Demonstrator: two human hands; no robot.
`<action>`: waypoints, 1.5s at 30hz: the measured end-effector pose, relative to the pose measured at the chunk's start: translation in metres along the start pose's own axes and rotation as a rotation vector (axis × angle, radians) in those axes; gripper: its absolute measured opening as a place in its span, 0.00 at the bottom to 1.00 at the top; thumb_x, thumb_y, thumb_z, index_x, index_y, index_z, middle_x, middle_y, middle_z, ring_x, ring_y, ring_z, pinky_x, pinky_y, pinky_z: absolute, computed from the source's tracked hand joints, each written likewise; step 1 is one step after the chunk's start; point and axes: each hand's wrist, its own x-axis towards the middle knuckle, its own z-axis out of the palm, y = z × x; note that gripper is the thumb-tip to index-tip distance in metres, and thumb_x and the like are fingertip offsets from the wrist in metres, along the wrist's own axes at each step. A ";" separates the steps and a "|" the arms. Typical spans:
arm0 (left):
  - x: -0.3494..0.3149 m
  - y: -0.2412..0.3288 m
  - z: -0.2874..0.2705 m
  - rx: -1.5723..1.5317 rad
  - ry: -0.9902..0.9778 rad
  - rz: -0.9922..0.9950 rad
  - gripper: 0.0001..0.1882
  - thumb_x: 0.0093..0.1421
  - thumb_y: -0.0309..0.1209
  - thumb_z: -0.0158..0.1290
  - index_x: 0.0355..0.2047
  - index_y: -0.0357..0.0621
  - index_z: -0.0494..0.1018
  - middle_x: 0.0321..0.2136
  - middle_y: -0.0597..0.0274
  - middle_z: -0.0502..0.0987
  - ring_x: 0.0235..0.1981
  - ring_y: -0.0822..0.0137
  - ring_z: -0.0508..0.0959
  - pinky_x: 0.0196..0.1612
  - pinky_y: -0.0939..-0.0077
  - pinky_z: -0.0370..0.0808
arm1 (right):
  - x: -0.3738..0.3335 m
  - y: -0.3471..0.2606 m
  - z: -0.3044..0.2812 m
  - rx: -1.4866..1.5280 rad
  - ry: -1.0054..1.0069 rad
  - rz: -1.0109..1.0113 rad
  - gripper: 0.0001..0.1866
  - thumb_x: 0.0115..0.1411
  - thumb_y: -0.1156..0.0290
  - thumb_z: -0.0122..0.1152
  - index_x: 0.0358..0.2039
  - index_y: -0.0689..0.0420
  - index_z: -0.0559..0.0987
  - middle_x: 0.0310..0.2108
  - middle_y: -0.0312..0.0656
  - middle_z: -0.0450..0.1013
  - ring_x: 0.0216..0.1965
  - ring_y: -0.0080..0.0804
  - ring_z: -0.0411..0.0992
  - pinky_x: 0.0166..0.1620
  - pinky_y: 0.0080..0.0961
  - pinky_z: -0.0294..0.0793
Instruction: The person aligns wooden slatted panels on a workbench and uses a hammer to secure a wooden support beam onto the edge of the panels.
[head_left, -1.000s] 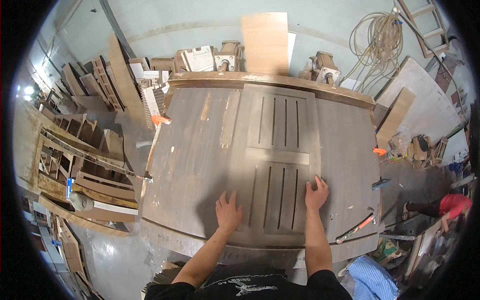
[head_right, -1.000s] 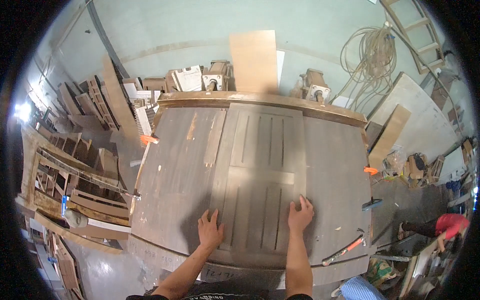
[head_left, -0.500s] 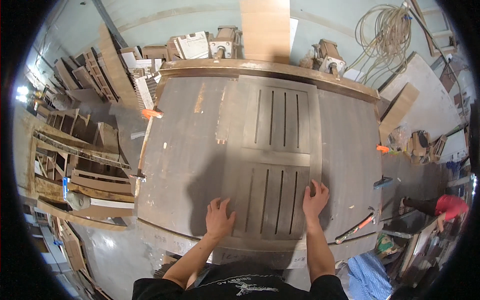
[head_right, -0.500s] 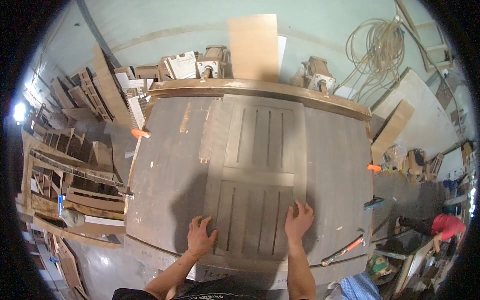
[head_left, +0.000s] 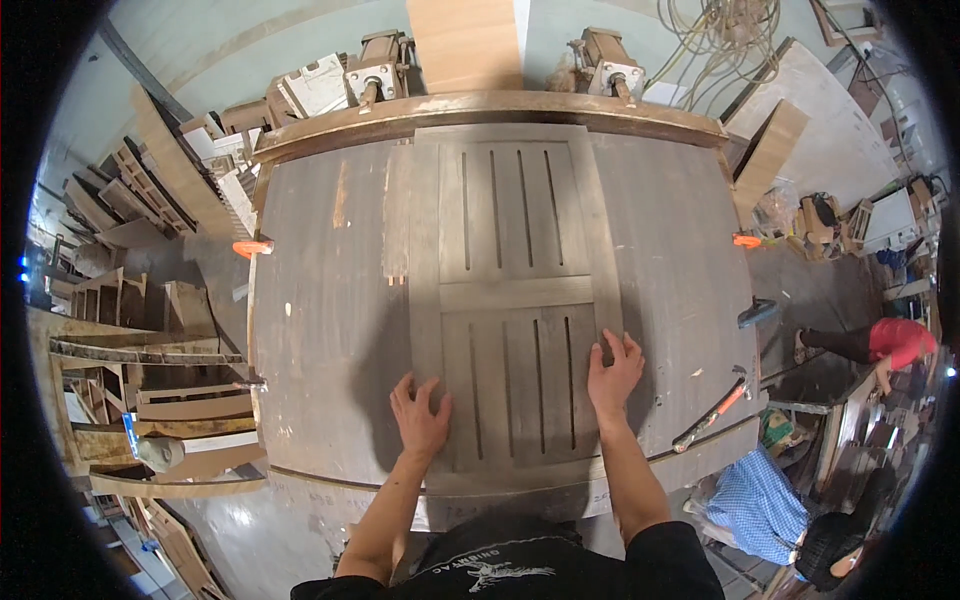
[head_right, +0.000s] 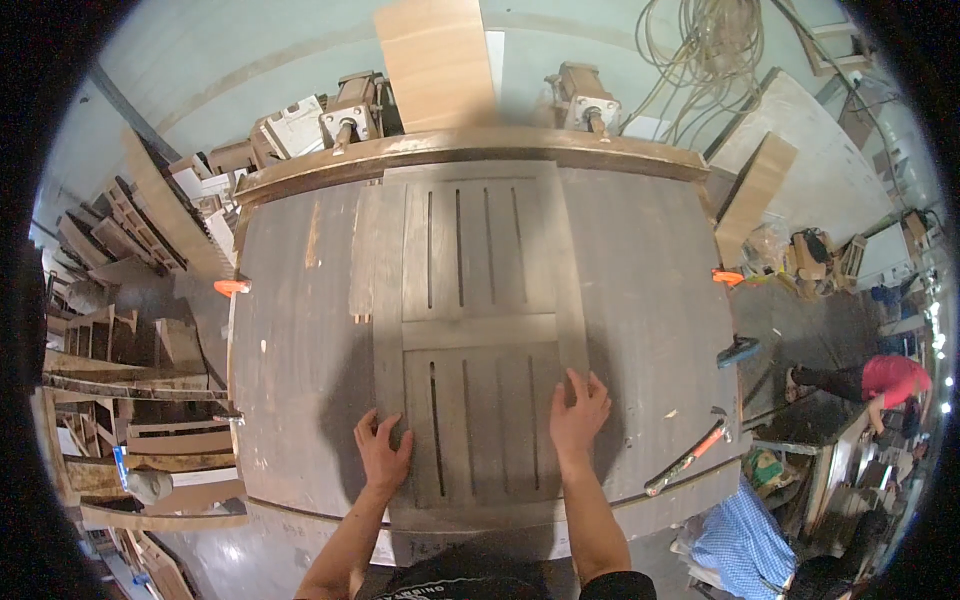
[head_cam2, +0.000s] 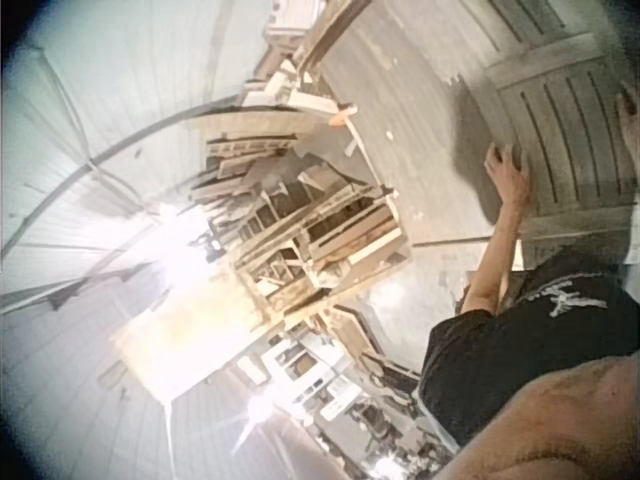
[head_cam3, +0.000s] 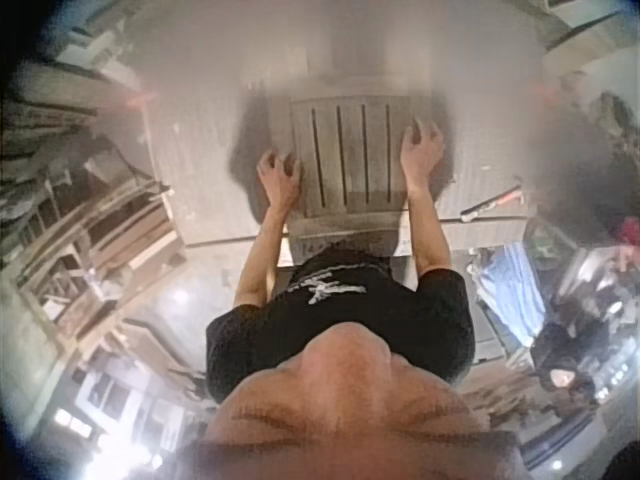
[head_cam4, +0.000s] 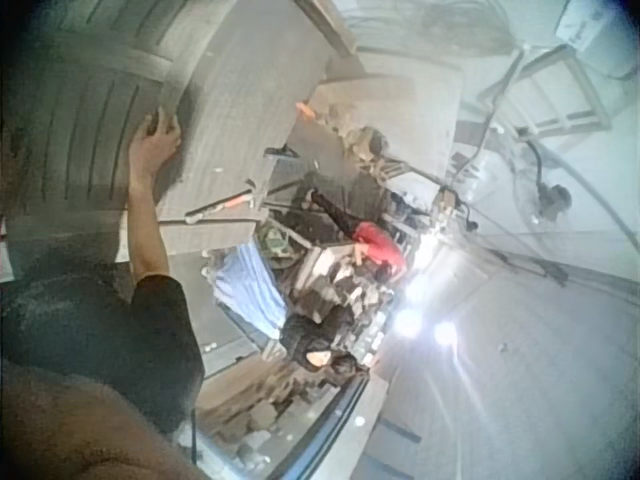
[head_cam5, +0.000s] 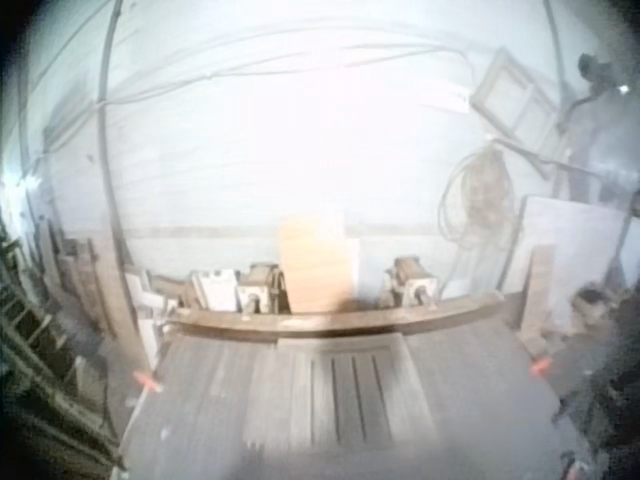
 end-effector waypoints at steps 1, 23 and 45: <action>0.000 -0.002 0.000 -0.018 -0.020 0.012 0.23 0.56 0.33 0.64 0.52 0.51 0.74 0.55 0.43 0.65 0.55 0.42 0.65 0.59 0.50 0.63 | 0.000 0.001 0.000 0.008 0.009 -0.015 0.20 0.60 0.63 0.64 0.54 0.42 0.80 0.56 0.50 0.67 0.55 0.52 0.65 0.59 0.49 0.62; 0.214 0.011 0.043 0.185 0.214 -0.042 0.39 0.56 0.52 0.60 0.64 0.50 0.64 0.69 0.35 0.49 0.67 0.38 0.53 0.67 0.43 0.51 | 0.131 -0.028 0.065 0.111 0.122 -0.268 0.28 0.54 0.62 0.69 0.57 0.44 0.77 0.48 0.49 0.68 0.44 0.48 0.66 0.51 0.42 0.69; 0.215 0.007 0.040 0.240 0.185 -0.157 0.40 0.55 0.53 0.60 0.65 0.55 0.64 0.69 0.43 0.52 0.62 0.39 0.59 0.65 0.46 0.56 | 0.124 -0.038 0.056 0.063 0.154 -0.173 0.19 0.56 0.65 0.66 0.50 0.42 0.81 0.48 0.47 0.70 0.46 0.47 0.68 0.52 0.43 0.67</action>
